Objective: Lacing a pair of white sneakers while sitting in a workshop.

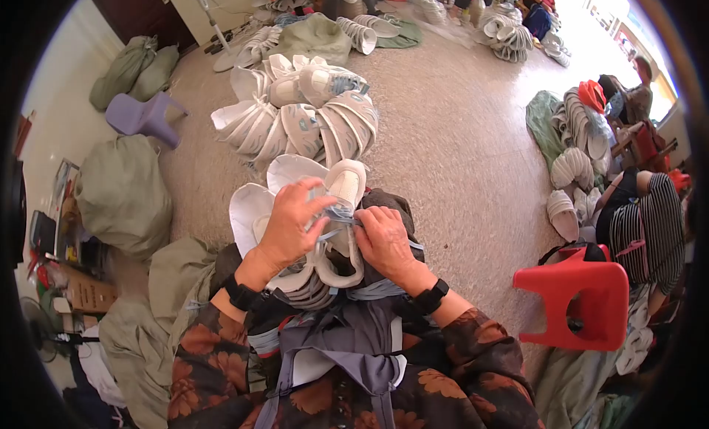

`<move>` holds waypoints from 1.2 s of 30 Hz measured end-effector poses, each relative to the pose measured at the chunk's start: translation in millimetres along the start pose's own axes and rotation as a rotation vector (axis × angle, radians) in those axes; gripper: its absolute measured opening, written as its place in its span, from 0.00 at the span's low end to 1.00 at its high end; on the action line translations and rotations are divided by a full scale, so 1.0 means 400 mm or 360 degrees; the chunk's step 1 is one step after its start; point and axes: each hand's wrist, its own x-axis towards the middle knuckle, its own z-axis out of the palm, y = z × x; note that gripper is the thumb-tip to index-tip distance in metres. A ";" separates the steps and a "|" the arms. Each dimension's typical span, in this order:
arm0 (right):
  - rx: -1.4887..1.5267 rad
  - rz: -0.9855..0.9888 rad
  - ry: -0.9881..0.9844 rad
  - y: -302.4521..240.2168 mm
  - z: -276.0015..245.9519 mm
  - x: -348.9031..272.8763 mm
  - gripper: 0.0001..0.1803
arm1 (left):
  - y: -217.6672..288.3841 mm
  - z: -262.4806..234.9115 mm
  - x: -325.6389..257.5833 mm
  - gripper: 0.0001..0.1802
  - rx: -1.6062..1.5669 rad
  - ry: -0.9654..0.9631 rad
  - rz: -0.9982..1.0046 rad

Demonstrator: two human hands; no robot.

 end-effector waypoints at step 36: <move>0.0255 0.0404 -0.0378 0.071 -0.211 -0.151 0.10 | -0.022 0.098 -0.035 0.06 0.0180 0.0291 -0.0513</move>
